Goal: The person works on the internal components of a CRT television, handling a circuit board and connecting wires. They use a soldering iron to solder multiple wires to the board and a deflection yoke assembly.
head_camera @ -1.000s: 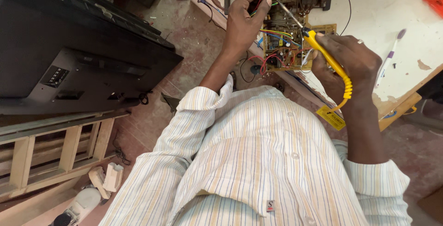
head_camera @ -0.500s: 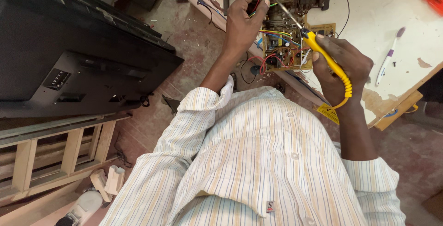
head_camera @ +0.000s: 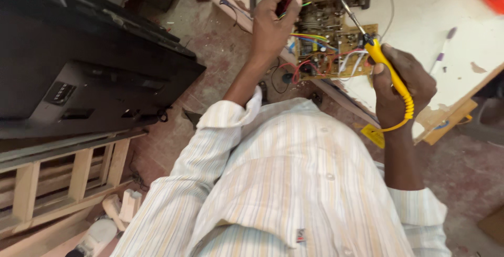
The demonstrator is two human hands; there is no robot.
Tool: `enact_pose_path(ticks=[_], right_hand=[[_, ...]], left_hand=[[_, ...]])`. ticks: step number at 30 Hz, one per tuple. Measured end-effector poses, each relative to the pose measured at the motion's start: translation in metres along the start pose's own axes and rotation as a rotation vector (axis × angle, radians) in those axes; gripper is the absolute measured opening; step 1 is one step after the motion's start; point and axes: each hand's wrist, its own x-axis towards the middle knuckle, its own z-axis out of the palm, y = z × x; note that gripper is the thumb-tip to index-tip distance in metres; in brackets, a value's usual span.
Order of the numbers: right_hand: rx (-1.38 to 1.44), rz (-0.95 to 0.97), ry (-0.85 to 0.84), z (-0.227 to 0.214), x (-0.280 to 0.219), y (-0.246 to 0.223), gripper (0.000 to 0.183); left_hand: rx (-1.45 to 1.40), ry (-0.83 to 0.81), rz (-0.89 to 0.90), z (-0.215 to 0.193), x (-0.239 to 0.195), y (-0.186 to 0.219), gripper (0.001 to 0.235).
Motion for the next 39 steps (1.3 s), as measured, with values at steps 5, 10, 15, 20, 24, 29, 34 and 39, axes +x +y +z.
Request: enact_pose_path(ticks=[5, 10, 15, 20, 24, 29, 34, 39], right_hand=[[-0.049, 0.126, 0.157, -0.010, -0.029, 0.015, 0.022], [-0.092, 0.211, 0.257, -0.021, -0.064, 0.022, 0.029], [-0.161, 0.340, 0.325, -0.027, -0.101, 0.044, 0.029], [-0.302, 0.479, 0.374, -0.041, -0.137, 0.068, 0.032], [-0.352, 0.369, 0.401, -0.050, -0.154, 0.082, 0.028], [-0.485, 0.367, 0.346, -0.051, -0.168, 0.104, 0.024], [-0.391, 0.358, 0.355, -0.044, -0.156, 0.105, 0.019], [-0.272, 0.307, 0.261, -0.043, -0.151, 0.097, 0.022]], left_hand=[[0.147, -0.016, 0.054, -0.004, 0.004, -0.008, 0.015], [-0.010, -0.072, -0.010, -0.013, 0.001, -0.012, 0.011], [-0.057, -0.092, -0.050, -0.020, 0.002, -0.006, 0.008], [-0.141, -0.122, -0.077, -0.021, 0.002, 0.001, 0.008], [-0.088, -0.113, -0.116, -0.023, 0.003, 0.003, 0.008], [-0.102, -0.108, -0.181, -0.024, 0.000, -0.002, 0.007], [0.040, -0.036, -0.146, -0.020, 0.005, -0.008, 0.010], [-0.065, -0.064, -0.062, -0.010, -0.005, -0.005, 0.007]])
